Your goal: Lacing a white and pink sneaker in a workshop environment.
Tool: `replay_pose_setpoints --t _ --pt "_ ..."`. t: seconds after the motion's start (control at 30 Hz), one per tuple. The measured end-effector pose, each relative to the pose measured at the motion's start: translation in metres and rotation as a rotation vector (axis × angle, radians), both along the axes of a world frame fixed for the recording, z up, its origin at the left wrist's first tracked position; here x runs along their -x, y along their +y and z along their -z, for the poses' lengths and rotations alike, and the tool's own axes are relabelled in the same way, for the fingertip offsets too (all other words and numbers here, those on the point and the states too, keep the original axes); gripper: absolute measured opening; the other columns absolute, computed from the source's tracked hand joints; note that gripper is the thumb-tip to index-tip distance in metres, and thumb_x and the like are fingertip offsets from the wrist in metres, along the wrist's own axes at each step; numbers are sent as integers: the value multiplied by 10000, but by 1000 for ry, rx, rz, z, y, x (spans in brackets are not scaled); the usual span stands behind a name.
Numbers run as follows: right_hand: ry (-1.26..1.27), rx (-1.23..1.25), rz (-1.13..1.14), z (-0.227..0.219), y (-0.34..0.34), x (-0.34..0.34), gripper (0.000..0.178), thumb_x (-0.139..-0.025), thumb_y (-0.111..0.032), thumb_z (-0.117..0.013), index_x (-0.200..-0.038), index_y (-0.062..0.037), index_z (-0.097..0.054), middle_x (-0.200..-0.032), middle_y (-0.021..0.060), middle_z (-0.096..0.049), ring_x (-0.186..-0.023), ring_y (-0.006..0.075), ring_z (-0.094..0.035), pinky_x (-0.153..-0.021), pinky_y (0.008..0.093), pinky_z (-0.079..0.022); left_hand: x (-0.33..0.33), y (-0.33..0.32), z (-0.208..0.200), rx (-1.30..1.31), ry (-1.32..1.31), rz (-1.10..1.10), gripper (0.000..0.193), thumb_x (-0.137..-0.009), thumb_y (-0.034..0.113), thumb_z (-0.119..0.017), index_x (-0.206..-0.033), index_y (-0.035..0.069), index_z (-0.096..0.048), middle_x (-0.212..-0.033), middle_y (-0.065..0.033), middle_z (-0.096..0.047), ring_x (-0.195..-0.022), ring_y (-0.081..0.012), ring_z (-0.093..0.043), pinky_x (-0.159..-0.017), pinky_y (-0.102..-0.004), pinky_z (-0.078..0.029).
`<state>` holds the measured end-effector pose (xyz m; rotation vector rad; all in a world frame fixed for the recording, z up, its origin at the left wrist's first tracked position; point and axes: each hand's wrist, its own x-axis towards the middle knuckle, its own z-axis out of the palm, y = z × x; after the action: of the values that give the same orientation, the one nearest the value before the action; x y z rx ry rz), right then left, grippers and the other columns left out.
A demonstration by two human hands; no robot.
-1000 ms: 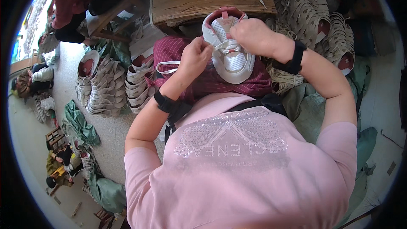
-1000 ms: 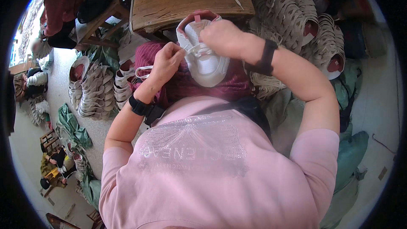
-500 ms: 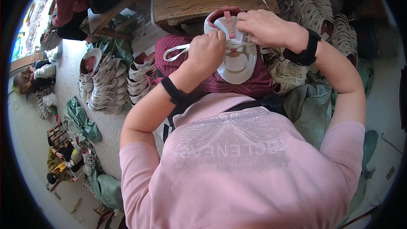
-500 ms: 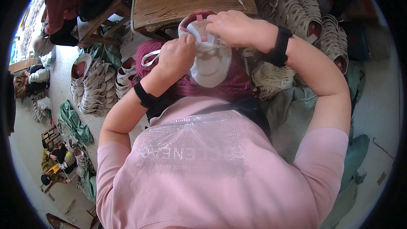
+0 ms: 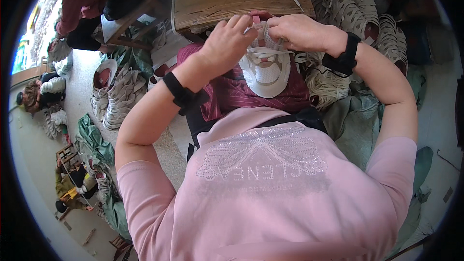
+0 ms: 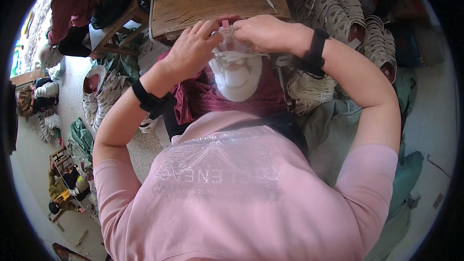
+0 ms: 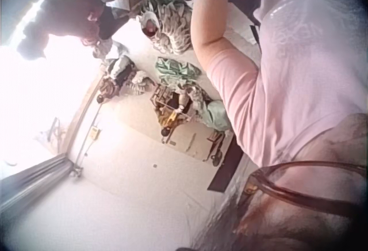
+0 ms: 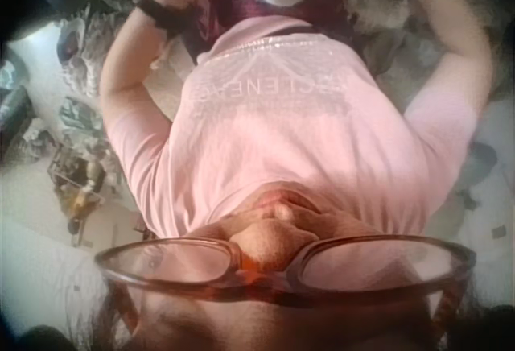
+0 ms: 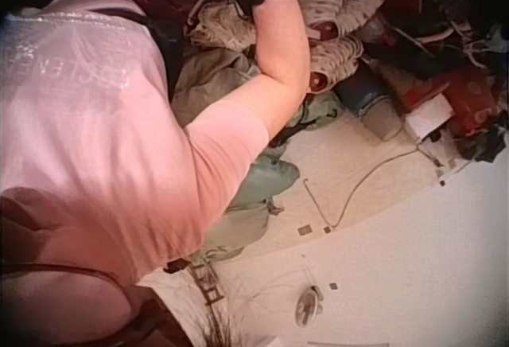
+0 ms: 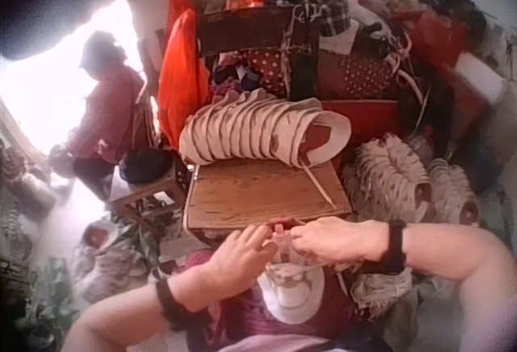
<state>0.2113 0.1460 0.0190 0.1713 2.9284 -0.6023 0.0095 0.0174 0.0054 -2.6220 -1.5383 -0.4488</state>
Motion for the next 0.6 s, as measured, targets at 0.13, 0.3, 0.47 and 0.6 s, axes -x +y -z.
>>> replay_pose_setpoints --t 0.13,0.3,0.47,0.6 --pt "56 -80 -68 2 -1 7 232 -664 -55 -729 -814 -45 -552 -927 94 -573 -855 333 -608 -696 440 -481 15 12 -7 398 -58 12 210 -694 139 -726 -889 116 -652 -973 -24 -591 -1074 -259 -494 -922 -399 -409" --pt "-107 0 37 0 8 17 179 -712 -182 -699 -805 -42 -637 -874 102 -615 -816 334 -617 -696 436 -485 22 24 11 437 -45 95 158 -778 252 -664 -844 112 -696 -883 -41 -617 -961 -249 -526 -871 -387 -403" --pt "-353 -55 109 -9 -1 39 243 -703 -279 -690 -747 -40 -692 -728 130 -642 -740 339 -631 -669 437 -488 13 36 17 644 20 115 327 -841 367 -570 -784 95 -742 -827 -47 -649 -878 -251 -546 -884 -388 -370" --pt "-253 58 276 6 -7 39 222 -695 -257 -683 -739 -39 -694 -689 150 -640 -680 321 -630 -628 427 -482 6 17 42 450 -281 -126 220 -794 241 -672 -661 67 -697 -690 -49 -626 -704 -241 -574 -802 -339 -387"
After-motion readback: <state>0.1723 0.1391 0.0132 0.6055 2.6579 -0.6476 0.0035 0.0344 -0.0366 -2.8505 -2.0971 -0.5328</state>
